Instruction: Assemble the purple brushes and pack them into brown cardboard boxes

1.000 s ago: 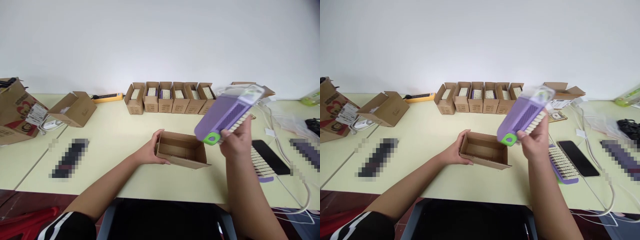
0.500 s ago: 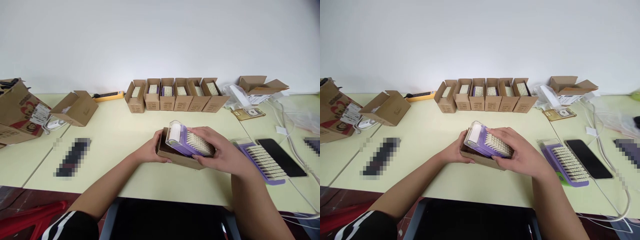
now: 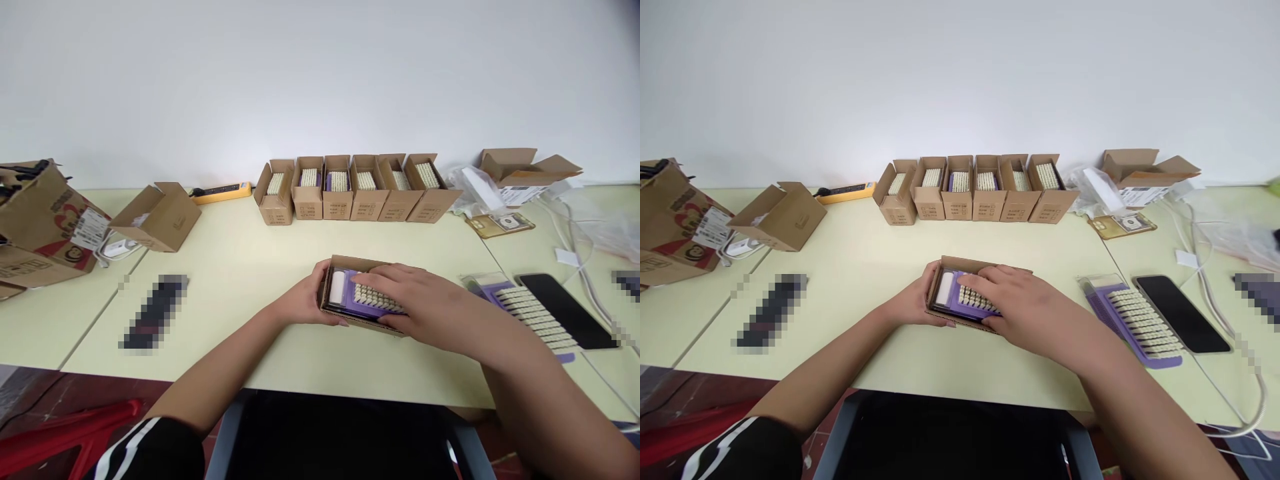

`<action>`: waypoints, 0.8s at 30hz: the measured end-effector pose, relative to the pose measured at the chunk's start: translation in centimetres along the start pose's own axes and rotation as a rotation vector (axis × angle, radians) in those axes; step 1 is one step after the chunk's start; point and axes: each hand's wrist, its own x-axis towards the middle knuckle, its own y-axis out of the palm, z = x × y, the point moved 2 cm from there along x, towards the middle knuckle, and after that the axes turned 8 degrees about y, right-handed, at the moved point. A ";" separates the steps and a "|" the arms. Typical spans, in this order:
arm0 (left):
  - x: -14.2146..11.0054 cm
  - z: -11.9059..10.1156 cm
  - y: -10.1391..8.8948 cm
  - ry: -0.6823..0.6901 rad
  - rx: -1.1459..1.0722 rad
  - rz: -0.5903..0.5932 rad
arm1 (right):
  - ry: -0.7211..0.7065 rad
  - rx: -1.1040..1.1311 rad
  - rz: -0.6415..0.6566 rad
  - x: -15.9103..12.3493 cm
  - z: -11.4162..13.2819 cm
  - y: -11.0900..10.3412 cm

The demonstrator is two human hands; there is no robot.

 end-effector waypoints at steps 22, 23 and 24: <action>-0.6 0.4 0.7 0.017 0.048 0.005 | 0.161 -0.171 0.259 -1.2 2.7 0.3; -0.6 0.4 0.7 0.019 0.054 0.010 | 0.161 -0.168 0.243 -1.5 2.6 0.4; -0.6 0.5 0.7 0.018 0.062 0.013 | 0.162 -0.164 0.224 -1.7 2.5 0.6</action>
